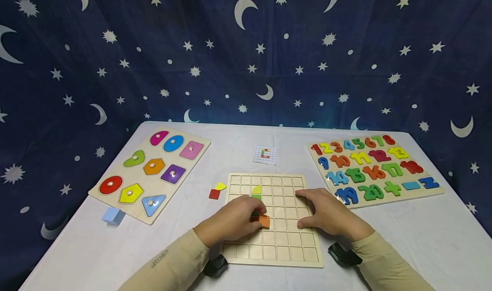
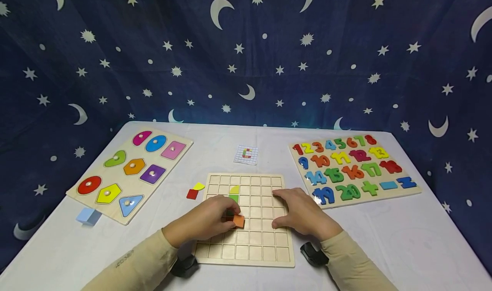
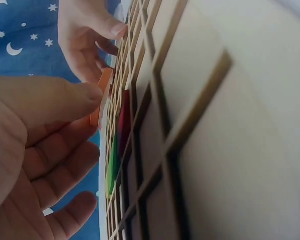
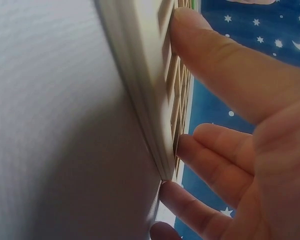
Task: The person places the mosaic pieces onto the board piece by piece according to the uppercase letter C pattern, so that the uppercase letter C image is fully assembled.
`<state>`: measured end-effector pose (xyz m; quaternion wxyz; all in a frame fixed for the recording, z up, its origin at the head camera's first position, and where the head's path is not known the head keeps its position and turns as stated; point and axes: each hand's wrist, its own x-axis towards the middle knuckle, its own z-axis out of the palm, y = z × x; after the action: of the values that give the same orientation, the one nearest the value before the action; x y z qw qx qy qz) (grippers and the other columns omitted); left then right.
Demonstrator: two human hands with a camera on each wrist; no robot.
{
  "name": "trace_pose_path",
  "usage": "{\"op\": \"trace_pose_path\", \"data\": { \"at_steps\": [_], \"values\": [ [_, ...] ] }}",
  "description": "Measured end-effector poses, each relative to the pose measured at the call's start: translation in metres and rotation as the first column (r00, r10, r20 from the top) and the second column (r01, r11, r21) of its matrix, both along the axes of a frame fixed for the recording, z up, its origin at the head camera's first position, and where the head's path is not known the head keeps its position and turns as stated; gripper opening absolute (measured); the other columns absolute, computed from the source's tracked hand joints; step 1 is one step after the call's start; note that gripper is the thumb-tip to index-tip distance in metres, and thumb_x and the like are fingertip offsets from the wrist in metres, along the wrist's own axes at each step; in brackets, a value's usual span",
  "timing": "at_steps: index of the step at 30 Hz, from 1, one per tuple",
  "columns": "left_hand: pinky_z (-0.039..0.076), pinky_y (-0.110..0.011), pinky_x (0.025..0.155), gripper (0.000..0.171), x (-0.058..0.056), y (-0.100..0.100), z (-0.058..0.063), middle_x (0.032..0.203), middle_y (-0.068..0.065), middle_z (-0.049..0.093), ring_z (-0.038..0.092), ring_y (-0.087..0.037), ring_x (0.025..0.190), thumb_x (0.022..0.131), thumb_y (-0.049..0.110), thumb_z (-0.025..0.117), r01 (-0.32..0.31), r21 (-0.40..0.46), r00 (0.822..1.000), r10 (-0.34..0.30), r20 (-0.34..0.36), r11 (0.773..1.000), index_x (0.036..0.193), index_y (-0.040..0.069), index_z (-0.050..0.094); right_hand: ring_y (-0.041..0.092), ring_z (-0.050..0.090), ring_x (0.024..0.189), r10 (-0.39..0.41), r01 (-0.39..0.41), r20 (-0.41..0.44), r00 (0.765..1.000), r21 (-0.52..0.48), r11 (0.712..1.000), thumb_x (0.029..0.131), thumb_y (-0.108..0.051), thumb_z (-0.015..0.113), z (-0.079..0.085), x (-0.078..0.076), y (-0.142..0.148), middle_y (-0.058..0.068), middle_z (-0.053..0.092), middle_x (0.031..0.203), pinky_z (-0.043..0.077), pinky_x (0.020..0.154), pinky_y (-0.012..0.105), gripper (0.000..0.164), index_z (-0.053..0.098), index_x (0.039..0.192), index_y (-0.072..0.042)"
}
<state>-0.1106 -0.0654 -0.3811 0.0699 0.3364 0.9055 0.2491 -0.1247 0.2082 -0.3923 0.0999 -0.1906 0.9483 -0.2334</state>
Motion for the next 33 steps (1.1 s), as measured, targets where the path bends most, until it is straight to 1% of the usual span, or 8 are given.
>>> {"op": "trace_pose_path", "data": {
  "at_steps": [8,14,21,28,33],
  "values": [
    [0.047,-0.023,0.083,0.019,0.001,0.006,-0.003,0.087,0.009,0.06,0.052,-0.007,0.082,0.084,0.012,0.079,-0.008,-0.007,1.0,0.008,0.001,1.0,0.098,0.011,0.067,0.039,0.047,0.129,-0.007,0.007,0.01,1.0,0.004,1.0,0.074,-0.046,0.087,0.0,0.0,-0.001,0.017,0.056,0.138,0.038,0.104,0.057,0.083,0.056,0.14,-0.005],
    [0.047,-0.023,0.08,0.019,0.001,0.009,-0.003,0.085,0.01,0.059,0.051,-0.006,0.08,0.084,0.015,0.08,-0.016,-0.028,1.0,0.015,-0.019,0.999,0.097,0.013,0.067,0.039,0.048,0.128,0.0,0.0,-0.001,1.0,0.001,1.0,0.074,-0.045,0.087,0.0,-0.001,0.0,0.017,0.056,0.138,0.038,0.104,0.058,0.083,0.056,0.14,-0.005],
    [0.045,-0.025,0.075,0.019,0.004,0.011,-0.003,0.082,0.011,0.059,0.049,-0.005,0.076,0.083,0.017,0.081,-0.017,-0.048,0.998,0.014,-0.054,0.999,0.096,0.015,0.068,0.039,0.048,0.128,0.006,-0.006,-0.007,1.0,-0.007,1.0,0.074,-0.045,0.087,-0.001,-0.001,0.001,0.017,0.056,0.138,0.038,0.105,0.057,0.082,0.056,0.139,-0.004],
    [0.045,-0.027,0.074,0.017,0.003,0.014,-0.007,0.076,0.013,0.055,0.048,-0.004,0.075,0.081,0.015,0.08,-0.021,-0.062,0.994,0.014,-0.112,0.998,0.093,0.016,0.068,0.038,0.049,0.127,0.01,-0.01,-0.006,1.0,-0.011,1.0,0.074,-0.046,0.087,-0.002,-0.001,0.001,0.016,0.057,0.137,0.038,0.105,0.057,0.083,0.056,0.139,-0.005],
    [0.044,-0.026,0.072,0.016,0.004,0.015,-0.008,0.074,0.014,0.053,0.048,-0.005,0.075,0.08,0.014,0.08,-0.023,-0.058,0.992,0.015,-0.124,0.998,0.09,0.017,0.067,0.039,0.049,0.127,0.008,-0.008,-0.006,1.0,-0.008,1.0,0.074,-0.046,0.087,-0.002,-0.001,0.001,0.016,0.057,0.138,0.038,0.105,0.057,0.083,0.056,0.139,-0.004]
  ]
}}
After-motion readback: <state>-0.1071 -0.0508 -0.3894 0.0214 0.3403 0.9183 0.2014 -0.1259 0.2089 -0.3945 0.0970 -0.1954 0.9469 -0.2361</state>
